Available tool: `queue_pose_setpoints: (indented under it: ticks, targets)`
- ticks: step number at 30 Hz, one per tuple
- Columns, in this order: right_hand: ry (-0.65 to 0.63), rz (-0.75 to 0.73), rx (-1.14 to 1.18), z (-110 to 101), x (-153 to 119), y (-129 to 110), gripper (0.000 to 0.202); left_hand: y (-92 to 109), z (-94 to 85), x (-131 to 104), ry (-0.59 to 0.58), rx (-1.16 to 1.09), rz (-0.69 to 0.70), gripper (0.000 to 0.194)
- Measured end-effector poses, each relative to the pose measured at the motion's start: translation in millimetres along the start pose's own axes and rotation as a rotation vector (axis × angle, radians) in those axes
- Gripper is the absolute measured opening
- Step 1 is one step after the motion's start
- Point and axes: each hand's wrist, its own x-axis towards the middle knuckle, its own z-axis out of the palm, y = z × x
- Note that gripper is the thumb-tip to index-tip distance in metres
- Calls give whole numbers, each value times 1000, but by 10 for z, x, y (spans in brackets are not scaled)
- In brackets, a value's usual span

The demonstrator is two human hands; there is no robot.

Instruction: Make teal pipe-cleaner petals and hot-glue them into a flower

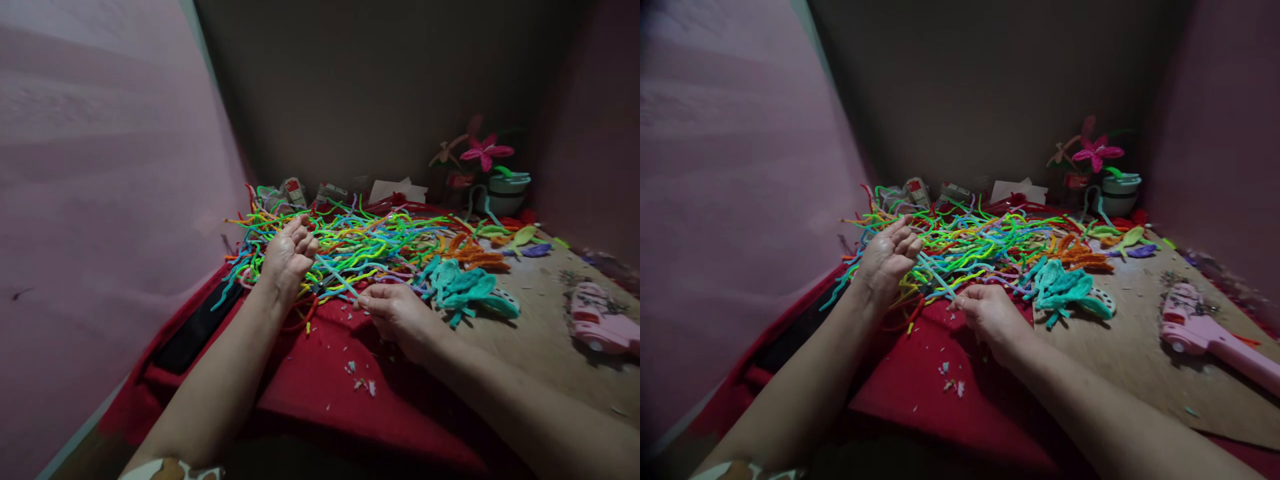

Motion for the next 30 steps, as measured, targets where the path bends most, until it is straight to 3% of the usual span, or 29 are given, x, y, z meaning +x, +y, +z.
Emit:
queue_pose_setpoints:
  ticks: [5, 8, 12, 16, 21, 23, 28, 30]
  targets:
    - [109, -91, -26, -74, 14, -63, 19, -130, -59, 41, -113, -54, 30, 16]
    - [154, -122, -48, -140, 18, -118, 19, -235, -63, 22, -186, 119, -23, 20]
    - [192, -138, -90, -185, 27, -176, 17, -313, -94, -10, -278, 435, 19, 21]
    - [179, -108, -60, -226, 39, -217, 17, -263, -113, -53, -342, 631, 56, 23]
    - [189, -82, -18, -320, 73, -239, 16, -169, -86, -122, -436, 684, -83, 22]
    - [185, -107, 69, -351, 85, -259, 16, -201, -81, -126, -401, 648, -81, 19]
    - [214, -405, 479, -350, 89, -321, 20, -365, -80, -99, -195, 396, 34, 21]
    - [207, -394, 487, -318, 85, -306, 31, -420, -68, -111, -168, 320, 42, 21]
